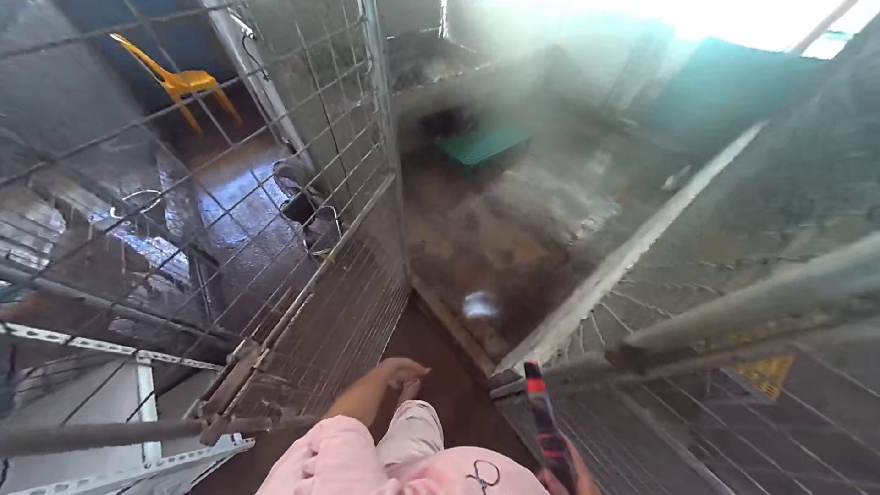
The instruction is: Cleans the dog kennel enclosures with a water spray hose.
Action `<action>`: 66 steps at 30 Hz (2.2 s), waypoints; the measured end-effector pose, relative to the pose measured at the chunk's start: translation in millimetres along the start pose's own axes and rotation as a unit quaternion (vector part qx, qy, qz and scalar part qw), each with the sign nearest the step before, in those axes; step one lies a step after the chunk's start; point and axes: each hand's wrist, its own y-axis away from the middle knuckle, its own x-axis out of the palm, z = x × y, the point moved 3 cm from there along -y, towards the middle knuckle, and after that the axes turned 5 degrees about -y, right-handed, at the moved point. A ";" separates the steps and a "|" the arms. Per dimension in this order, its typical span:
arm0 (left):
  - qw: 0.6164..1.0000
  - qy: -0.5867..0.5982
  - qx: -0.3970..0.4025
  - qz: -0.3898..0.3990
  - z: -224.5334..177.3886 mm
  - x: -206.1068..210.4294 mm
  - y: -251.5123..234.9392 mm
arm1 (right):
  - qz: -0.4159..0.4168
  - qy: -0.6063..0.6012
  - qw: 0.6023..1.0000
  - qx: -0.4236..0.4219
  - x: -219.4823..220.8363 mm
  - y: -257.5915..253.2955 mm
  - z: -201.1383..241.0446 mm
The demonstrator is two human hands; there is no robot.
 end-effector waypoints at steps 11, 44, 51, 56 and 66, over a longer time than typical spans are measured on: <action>0.824 0.452 0.205 0.274 -263.7 -47.7 -67.5 | 0.000 -0.205 0.961 0.188 85.6 -250.9 76.7; 0.957 -0.287 -0.045 0.027 -72.3 -218.0 -194.8 | 0.079 0.233 0.901 0.357 100.1 -464.2 31.0; 0.974 -0.221 -0.039 0.010 -52.0 -235.4 -197.3 | 0.065 0.260 0.870 0.414 74.9 -477.5 -0.7; 0.988 -0.156 0.004 0.016 -77.6 -229.3 -201.7 | 0.087 0.250 0.877 0.401 100.9 -494.0 3.9; 0.994 -0.104 -0.018 -0.008 -41.9 -249.0 -203.6 | 0.126 0.296 0.845 0.426 91.0 -512.5 16.1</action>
